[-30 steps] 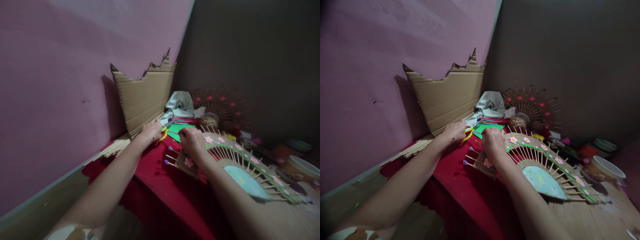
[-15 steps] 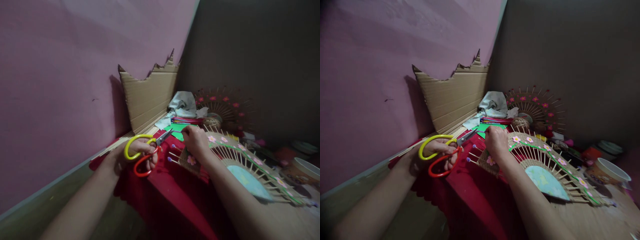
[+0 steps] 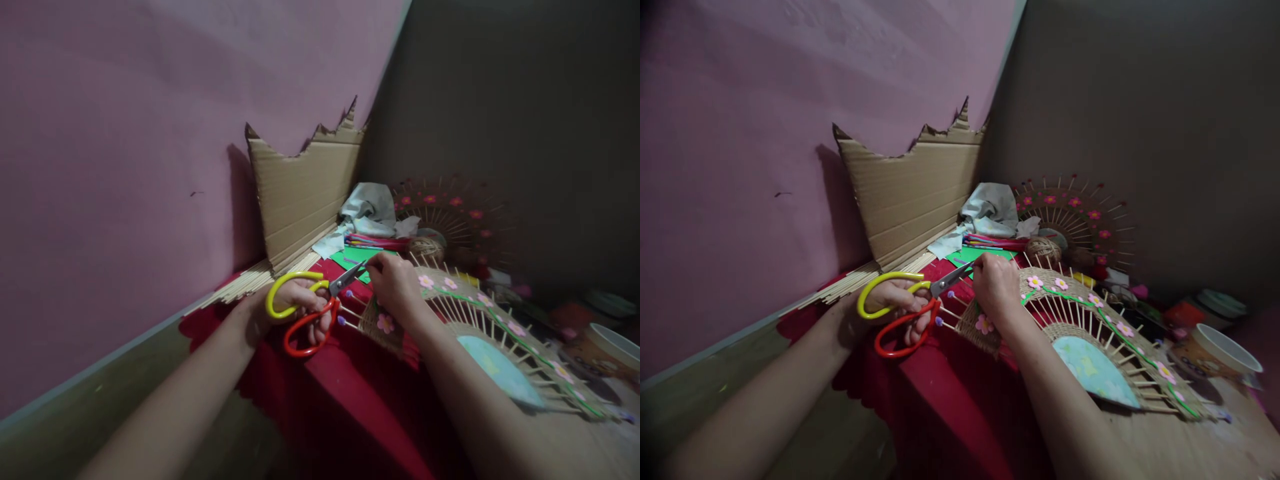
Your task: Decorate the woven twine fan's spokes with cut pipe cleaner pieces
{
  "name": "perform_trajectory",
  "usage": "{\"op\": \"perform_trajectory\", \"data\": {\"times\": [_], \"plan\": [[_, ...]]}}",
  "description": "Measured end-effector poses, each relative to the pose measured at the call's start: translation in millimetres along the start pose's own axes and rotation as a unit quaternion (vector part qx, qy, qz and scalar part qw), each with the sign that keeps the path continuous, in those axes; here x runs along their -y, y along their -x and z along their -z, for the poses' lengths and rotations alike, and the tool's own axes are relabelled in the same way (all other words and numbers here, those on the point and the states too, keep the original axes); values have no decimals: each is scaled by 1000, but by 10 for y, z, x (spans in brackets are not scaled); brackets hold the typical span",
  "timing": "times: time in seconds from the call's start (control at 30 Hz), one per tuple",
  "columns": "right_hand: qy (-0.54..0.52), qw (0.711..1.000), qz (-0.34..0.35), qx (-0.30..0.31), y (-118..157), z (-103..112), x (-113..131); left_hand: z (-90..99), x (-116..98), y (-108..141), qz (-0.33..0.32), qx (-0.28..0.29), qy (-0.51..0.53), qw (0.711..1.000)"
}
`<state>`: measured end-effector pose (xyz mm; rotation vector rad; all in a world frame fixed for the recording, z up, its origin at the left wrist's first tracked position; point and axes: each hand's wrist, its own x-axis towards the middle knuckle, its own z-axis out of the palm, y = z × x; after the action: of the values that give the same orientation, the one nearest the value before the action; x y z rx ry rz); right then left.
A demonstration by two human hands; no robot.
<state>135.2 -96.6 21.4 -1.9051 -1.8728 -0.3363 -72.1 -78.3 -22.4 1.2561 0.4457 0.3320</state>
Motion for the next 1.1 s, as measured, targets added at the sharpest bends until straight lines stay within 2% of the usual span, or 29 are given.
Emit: {"op": "perform_trajectory", "data": {"times": [0.1,0.37,0.7,0.97,1.1], "plan": [[3,1000,-2,3,5,-3,6,19,12,-60,3,0,9,1000],[8,1000,-2,4,11,-22,8,-24,-2,-101,31,-47,2,998],[10,1000,16,5,19,-35,-1,-9,29,-138,-3,6,33,999],[26,999,20,28,26,-73,2,-72,14,-159,17,-72,7,997],[33,999,18,38,34,-125,-6,-113,-23,-203,39,-82,3,996]]}}
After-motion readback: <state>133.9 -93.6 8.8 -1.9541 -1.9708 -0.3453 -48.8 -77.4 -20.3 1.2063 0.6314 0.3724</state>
